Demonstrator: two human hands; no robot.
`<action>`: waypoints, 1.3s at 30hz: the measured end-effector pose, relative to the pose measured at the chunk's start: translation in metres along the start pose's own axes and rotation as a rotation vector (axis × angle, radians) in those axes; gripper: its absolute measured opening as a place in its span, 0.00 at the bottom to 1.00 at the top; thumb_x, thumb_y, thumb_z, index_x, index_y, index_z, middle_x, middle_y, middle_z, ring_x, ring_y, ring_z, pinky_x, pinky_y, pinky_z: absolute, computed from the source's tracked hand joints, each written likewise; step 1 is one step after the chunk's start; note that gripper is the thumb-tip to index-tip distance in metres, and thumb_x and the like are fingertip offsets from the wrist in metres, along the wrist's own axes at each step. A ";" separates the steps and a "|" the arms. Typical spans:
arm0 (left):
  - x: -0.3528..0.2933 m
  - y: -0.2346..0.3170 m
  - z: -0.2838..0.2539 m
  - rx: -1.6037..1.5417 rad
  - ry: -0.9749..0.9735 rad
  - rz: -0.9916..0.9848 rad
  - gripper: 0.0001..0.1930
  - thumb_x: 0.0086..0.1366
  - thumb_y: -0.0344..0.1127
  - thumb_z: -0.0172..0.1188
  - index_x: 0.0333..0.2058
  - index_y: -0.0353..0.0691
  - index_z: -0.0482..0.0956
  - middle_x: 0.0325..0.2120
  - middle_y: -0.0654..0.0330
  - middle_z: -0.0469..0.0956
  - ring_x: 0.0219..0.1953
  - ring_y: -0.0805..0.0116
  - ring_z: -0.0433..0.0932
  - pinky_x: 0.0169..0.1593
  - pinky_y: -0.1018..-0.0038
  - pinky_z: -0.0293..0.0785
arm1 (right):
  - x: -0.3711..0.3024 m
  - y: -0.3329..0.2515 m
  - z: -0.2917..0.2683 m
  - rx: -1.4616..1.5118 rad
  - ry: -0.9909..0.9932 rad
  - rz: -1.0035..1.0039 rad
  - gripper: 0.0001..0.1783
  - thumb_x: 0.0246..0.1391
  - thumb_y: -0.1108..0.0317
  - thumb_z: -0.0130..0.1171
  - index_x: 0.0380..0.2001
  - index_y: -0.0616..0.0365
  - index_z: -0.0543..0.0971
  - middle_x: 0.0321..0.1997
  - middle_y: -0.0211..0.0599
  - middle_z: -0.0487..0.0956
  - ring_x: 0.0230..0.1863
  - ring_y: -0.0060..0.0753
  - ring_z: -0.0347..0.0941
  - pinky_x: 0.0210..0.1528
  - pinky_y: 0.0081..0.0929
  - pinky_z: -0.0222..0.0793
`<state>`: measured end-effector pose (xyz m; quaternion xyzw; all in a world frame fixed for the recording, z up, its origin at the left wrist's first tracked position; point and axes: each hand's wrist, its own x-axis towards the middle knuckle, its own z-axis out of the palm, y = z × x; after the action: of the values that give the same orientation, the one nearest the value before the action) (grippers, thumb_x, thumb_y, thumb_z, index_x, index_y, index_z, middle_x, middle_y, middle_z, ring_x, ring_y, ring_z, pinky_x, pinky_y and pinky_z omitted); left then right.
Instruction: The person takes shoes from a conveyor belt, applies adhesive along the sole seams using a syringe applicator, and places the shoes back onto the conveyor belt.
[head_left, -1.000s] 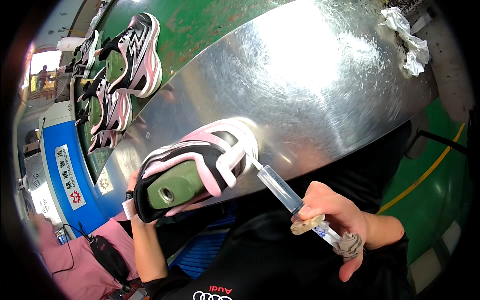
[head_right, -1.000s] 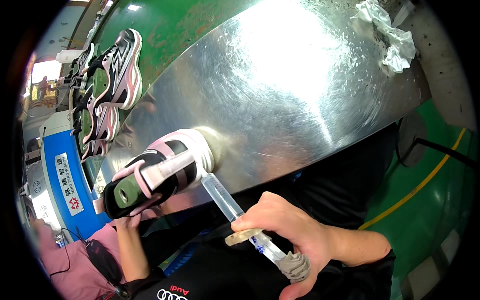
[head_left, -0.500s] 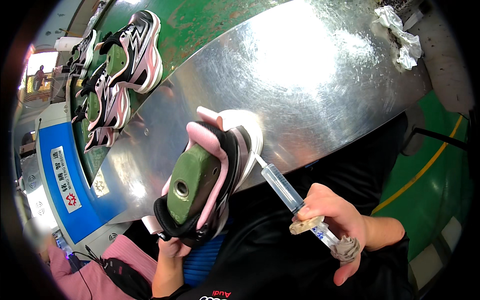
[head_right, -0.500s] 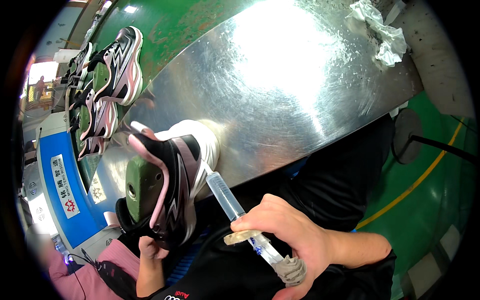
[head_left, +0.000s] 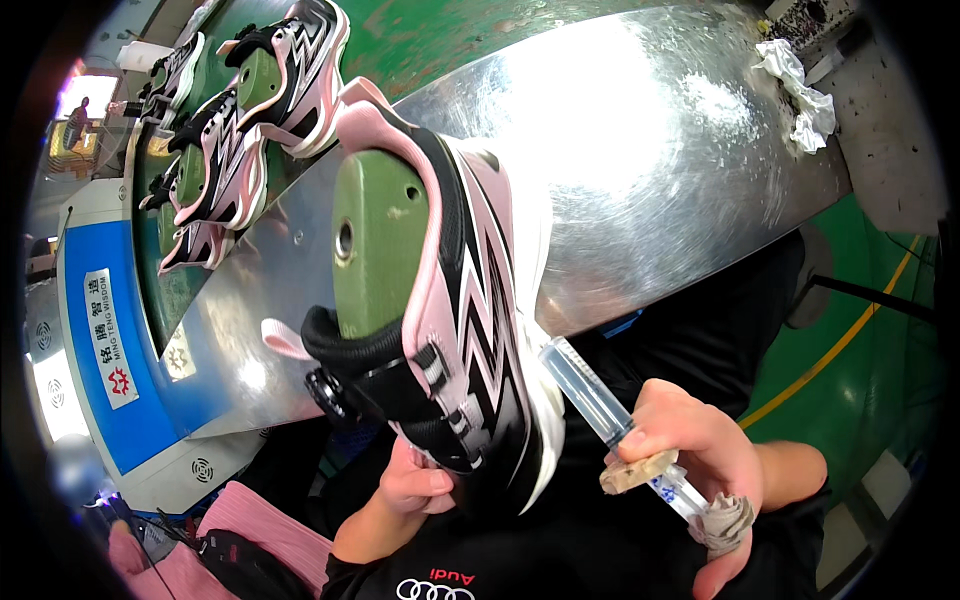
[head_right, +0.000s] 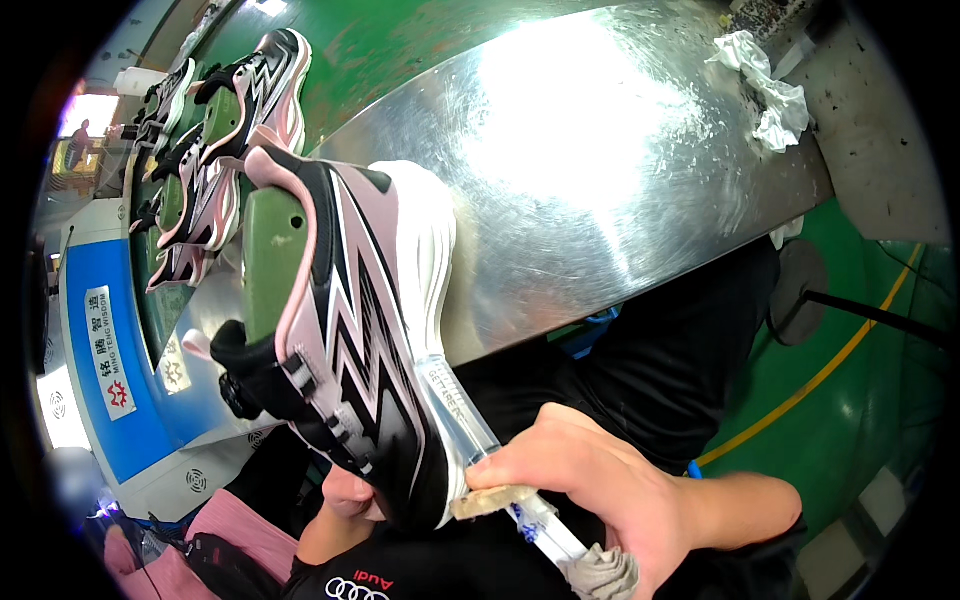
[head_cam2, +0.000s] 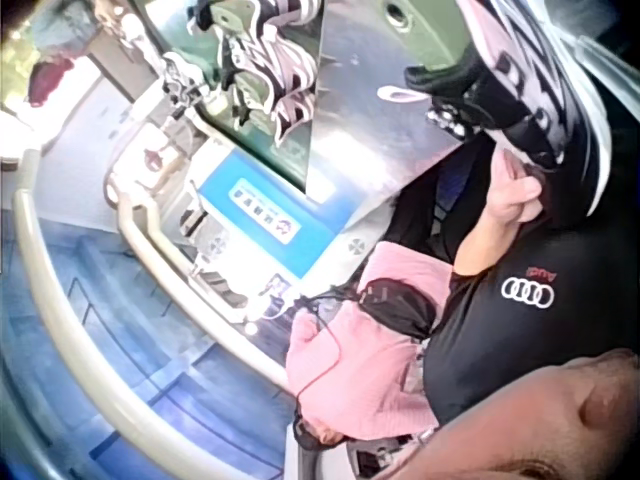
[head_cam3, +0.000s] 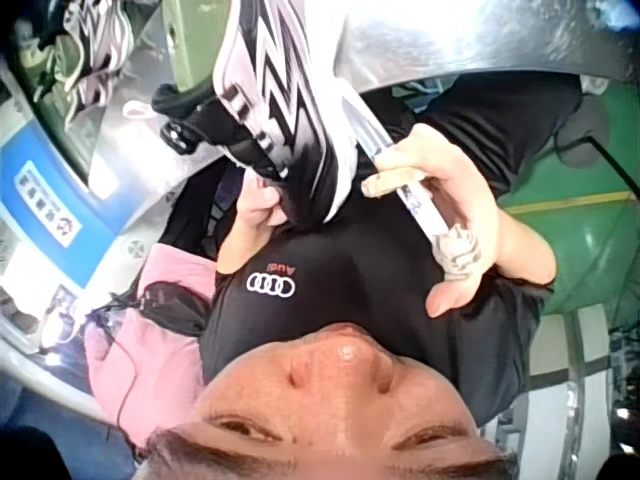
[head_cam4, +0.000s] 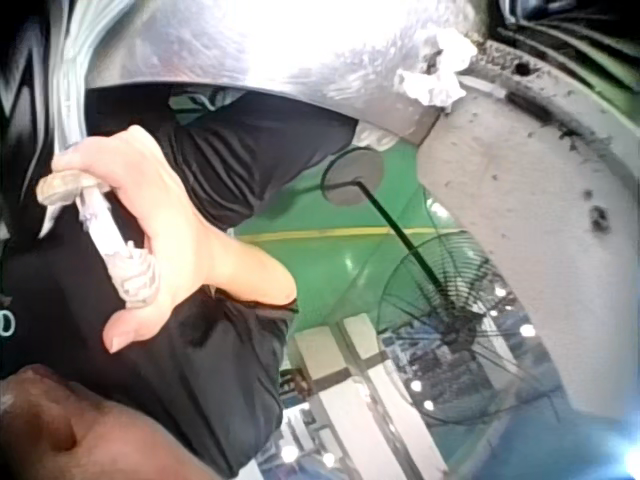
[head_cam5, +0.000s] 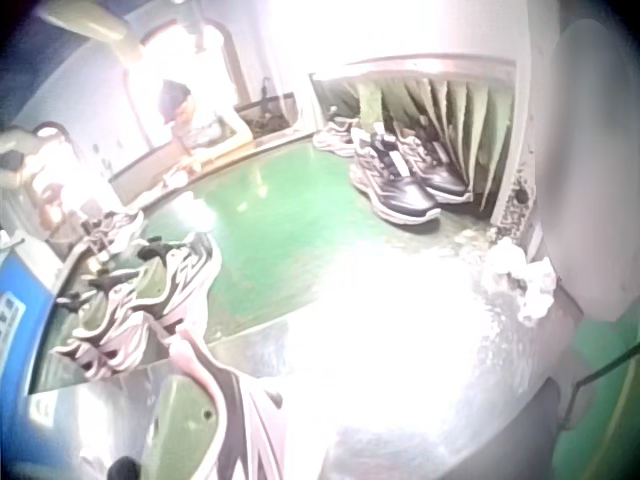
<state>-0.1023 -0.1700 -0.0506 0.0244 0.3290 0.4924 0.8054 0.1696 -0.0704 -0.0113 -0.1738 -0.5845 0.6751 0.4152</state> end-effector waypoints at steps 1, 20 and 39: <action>0.000 -0.003 -0.005 -0.045 -0.024 -0.009 0.44 0.48 0.22 0.59 0.63 0.32 0.46 0.56 0.44 0.63 0.56 0.51 0.68 0.58 0.57 0.65 | 0.001 -0.006 -0.005 -0.072 -0.143 -0.009 0.63 0.24 0.37 0.73 0.56 0.73 0.58 0.47 0.47 0.70 0.46 0.35 0.67 0.51 0.27 0.59; 0.091 -0.029 0.041 -0.184 -0.426 -0.416 0.24 0.55 0.15 0.55 0.51 0.38 0.71 0.49 0.56 0.72 0.54 0.63 0.69 0.58 0.66 0.66 | -0.055 -0.114 0.011 -0.173 0.155 0.308 0.38 0.45 0.34 0.58 0.45 0.58 0.70 0.38 0.45 0.77 0.32 0.31 0.71 0.34 0.23 0.58; 0.138 -0.045 0.087 -0.211 -0.461 -0.306 0.33 0.53 0.19 0.59 0.58 0.47 0.62 0.55 0.60 0.68 0.56 0.64 0.69 0.59 0.67 0.66 | -0.084 -0.101 0.005 -0.680 0.056 0.116 0.23 0.46 0.64 0.60 0.47 0.52 0.69 0.36 0.44 0.76 0.30 0.34 0.66 0.32 0.28 0.58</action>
<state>0.0216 -0.0569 -0.0685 0.0018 0.0845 0.3780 0.9219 0.2519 -0.1404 0.0632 -0.3536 -0.7537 0.4589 0.3104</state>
